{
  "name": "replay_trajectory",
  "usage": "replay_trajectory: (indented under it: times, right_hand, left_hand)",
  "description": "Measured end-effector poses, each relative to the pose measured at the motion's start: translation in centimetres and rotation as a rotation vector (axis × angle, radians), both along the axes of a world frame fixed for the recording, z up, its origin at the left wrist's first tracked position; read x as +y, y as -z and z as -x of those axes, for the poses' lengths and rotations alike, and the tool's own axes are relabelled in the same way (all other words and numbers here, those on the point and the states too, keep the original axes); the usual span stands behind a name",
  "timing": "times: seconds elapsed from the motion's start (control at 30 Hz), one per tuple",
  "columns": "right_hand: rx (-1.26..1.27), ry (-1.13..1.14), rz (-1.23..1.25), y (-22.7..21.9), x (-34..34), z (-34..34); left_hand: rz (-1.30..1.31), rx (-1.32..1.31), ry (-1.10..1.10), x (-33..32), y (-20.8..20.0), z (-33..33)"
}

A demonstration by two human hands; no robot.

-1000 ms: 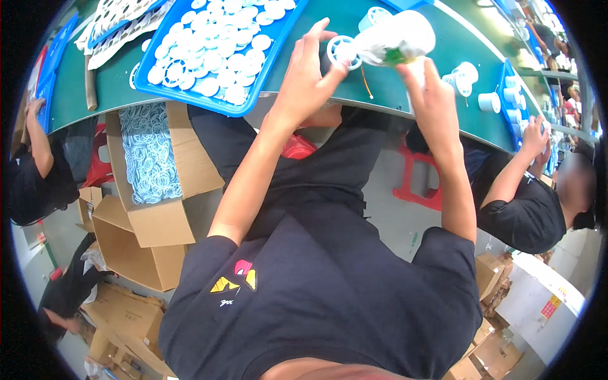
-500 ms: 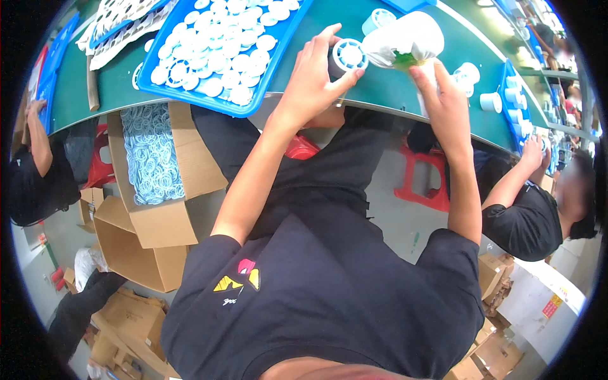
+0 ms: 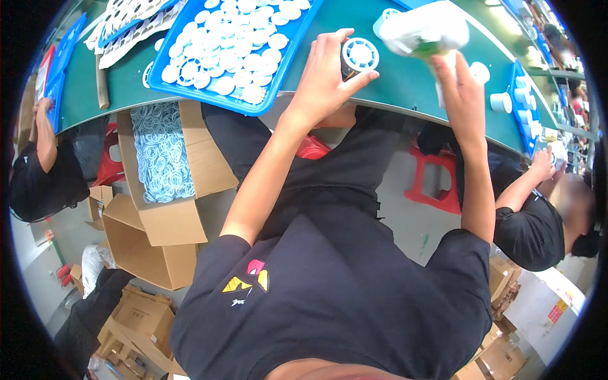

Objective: Assembling small circular electronic components on a production line.

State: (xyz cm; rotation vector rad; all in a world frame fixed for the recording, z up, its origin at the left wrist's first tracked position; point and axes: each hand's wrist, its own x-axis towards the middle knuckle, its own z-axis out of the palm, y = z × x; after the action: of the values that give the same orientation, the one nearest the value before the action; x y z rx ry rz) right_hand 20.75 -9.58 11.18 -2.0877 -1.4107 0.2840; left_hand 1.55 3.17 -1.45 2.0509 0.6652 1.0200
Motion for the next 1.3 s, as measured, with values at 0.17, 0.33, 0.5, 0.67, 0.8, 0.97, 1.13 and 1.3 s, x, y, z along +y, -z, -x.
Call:
replay_trajectory:
  times: [0.17, 0.33, 0.5, 0.67, 0.8, 0.97, 1.13, 1.3]
  right_hand:
    - [-0.093, -0.087, -0.097, 1.1, 0.7, -0.6]
    - [-0.16, -0.206, -0.051, 1.0, 0.8, -0.5]
    - [-0.094, -0.157, 0.007, -0.9, 1.7, -0.4]
    - [-0.22, -0.294, 0.054, -0.6, 2.7, -0.9]
    - [-0.231, -0.246, -0.045, 1.0, 3.4, 0.1]
    - [-0.196, -0.291, -0.166, 0.5, 2.8, 2.3]
    - [0.074, -0.366, -0.412, 2.7, 0.1, 7.2]
    - [0.123, -0.237, -0.265, 7.6, -1.3, 9.0]
  left_hand:
    - [0.082, -0.061, 0.053, 0.2, 0.4, 0.2]
    - [0.027, -0.023, 0.011, 0.2, -0.2, 0.1]
    - [0.111, -0.05, 0.041, 0.2, 0.1, 0.4]
    - [0.254, -0.071, 0.118, 0.4, -0.3, 0.6]
    - [0.278, 0.002, 0.11, 0.0, -1.5, 0.7]
    - [0.307, -0.009, 0.082, -0.2, -0.6, 0.2]
    - [0.665, -0.828, 0.126, 1.9, 2.0, 1.4]
    - [0.874, -0.892, 0.225, 1.1, -0.2, 1.0]
